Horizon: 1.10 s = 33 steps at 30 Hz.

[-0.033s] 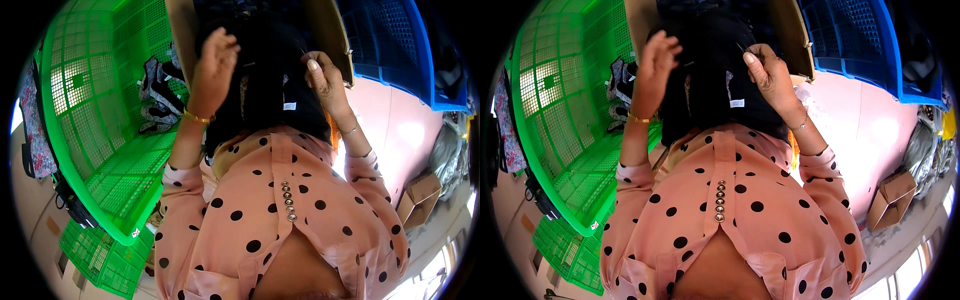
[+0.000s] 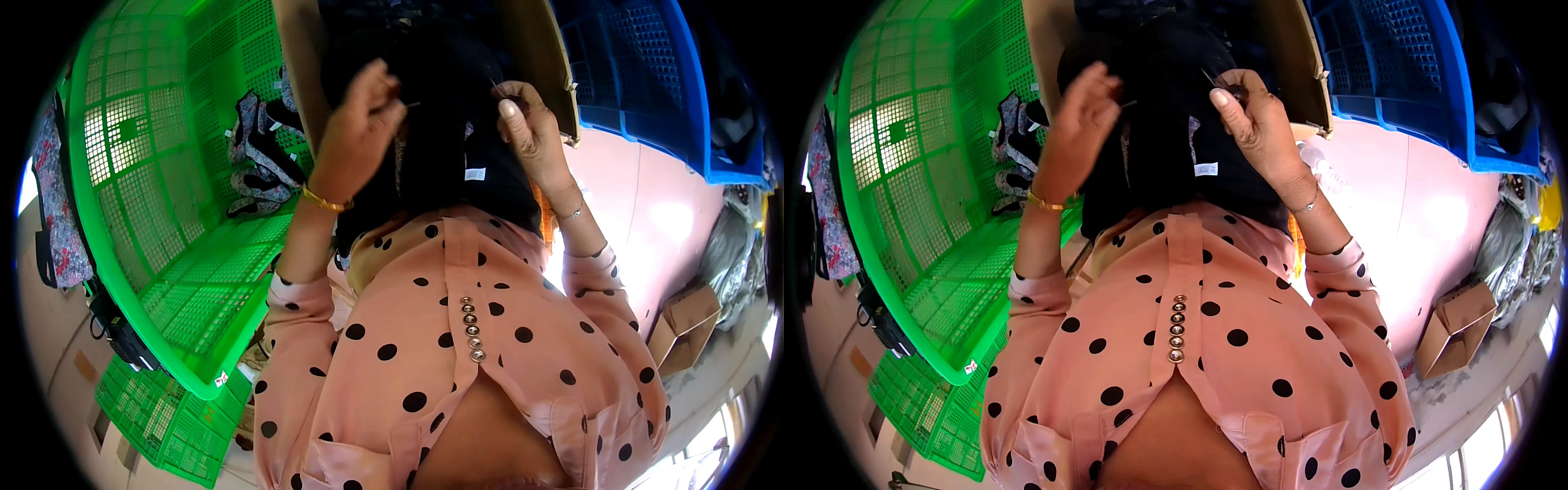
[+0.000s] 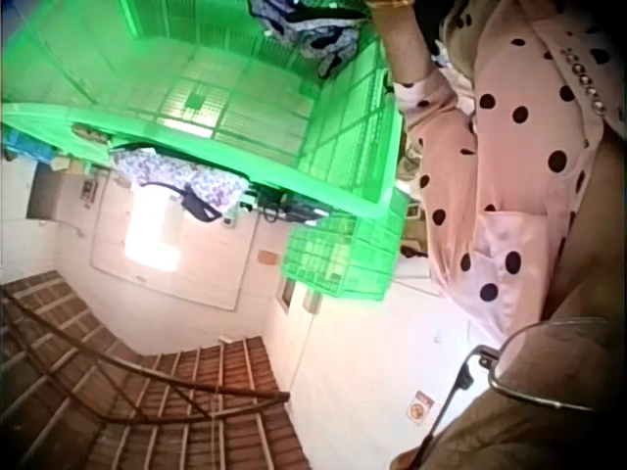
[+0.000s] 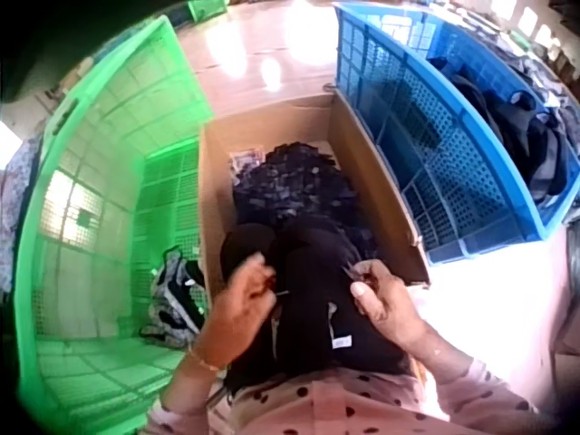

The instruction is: The person sits on the floor and uses scissors to cut tags and loose threads from the edges of black clothing items. They handle the garments one by one, trimming the fabric and then placing the finished items into a green plastic crate.

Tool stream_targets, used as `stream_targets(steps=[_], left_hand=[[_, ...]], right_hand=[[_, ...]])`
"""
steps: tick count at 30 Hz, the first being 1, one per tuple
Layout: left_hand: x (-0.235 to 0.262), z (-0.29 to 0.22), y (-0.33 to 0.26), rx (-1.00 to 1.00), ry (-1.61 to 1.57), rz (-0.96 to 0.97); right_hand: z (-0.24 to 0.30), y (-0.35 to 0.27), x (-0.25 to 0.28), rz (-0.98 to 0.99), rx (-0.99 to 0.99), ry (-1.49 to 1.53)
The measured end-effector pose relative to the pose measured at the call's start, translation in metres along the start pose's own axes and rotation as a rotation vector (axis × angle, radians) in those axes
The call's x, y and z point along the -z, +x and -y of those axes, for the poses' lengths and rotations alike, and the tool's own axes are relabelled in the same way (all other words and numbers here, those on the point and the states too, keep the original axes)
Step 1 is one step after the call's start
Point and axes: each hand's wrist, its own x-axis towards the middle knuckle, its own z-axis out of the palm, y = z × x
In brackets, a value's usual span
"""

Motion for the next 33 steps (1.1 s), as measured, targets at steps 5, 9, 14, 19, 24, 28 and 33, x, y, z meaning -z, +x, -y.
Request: stream_targets(steps=[5, 9, 14, 19, 24, 28, 33], left_hand=[[-0.007, -0.020, -0.023, 0.165, 0.187, 0.142], [-0.001, -0.016, -0.024, 0.186, -0.144, -0.073], [0.007, -0.055, -0.023, 0.243, -0.625, -0.387], [0.003, -0.068, -0.027, 0.371, -0.931, -0.322], [-0.004, -0.065, -0.036, 0.425, -0.912, -0.270], [0.008, -0.079, -0.052, 0.598, -0.191, 0.053], [0.007, -0.092, -0.071, 0.099, 0.309, -0.001]], right_hand=[[0.001, 0.011, -0.020, 0.032, 0.131, -0.198], [0.010, 0.005, -0.017, -0.009, 0.112, -0.166], [0.055, -0.039, 0.003, 0.279, 0.150, -0.298], [0.054, -0.066, -0.009, 0.175, 0.367, -0.519], [0.050, -0.068, -0.001, 0.119, 0.377, -0.456], [0.045, -0.071, 0.014, 0.170, 0.254, -0.303], [0.023, -0.082, 0.035, 0.380, 0.126, -0.243]])
